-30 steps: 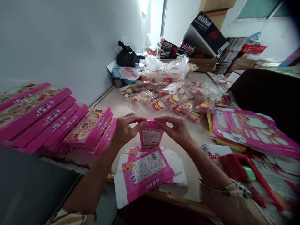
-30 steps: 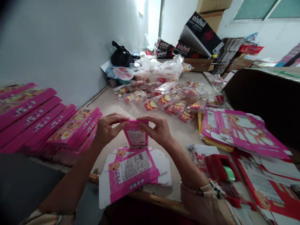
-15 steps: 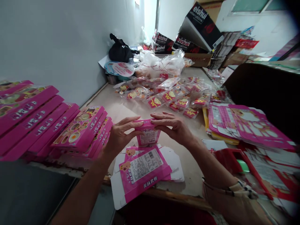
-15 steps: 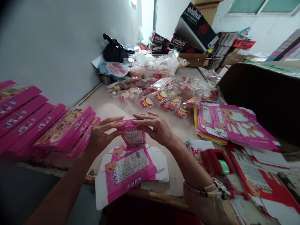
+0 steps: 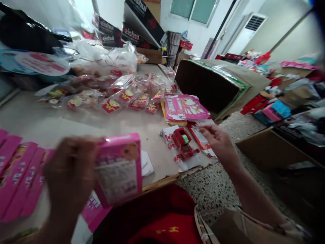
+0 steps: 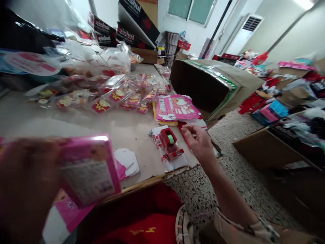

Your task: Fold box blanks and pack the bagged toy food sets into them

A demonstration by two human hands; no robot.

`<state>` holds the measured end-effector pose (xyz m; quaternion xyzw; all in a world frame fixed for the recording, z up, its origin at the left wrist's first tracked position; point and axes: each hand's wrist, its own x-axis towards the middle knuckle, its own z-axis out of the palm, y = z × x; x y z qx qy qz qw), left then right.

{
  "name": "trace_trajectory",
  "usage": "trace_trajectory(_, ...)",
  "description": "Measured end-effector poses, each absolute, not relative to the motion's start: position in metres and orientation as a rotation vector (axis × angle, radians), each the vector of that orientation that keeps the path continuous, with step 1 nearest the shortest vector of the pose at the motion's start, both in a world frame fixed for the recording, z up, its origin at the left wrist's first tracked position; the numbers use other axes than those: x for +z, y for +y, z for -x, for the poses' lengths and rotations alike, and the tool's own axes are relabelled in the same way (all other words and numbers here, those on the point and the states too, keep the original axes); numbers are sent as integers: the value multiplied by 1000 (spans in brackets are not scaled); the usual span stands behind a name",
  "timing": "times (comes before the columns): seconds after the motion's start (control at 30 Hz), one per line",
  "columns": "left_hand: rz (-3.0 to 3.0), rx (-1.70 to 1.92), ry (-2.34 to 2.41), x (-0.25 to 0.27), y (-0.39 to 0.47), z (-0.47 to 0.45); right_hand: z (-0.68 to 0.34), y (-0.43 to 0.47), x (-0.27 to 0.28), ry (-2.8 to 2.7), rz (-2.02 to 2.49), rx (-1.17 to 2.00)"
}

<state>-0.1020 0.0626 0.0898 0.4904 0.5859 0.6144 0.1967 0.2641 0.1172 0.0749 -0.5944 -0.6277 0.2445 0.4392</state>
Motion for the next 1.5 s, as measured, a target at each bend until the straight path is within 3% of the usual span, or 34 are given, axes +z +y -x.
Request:
trace_trajectory(0.13, -1435, 1338, 1550, 32, 45, 36, -306, 107, 44, -1629, 1653, 1132)
trace_trajectory(0.3, -1421, 1191, 1599, -16, 30, 3, -296, 110, 41, -1480, 1543, 1285)
trace_trajectory(0.77, -1460, 1009, 1407, -4, 21, -13, -289, 102, 52, -1333, 1478, 1335)
trace_trajectory(0.93, -1483, 1041, 1362, -4, 20, -13, -279, 100, 55, -1319, 1460, 1134)
trace_trajectory(1.13, -1545, 1036, 1311, -4, 28, -21, -276, 85, 66, -1254, 1499, 1115)
trace_trajectory(1.5, -1597, 925, 1222, -7, 42, -32, -277, 47, 26, -659, 1581, 1408)
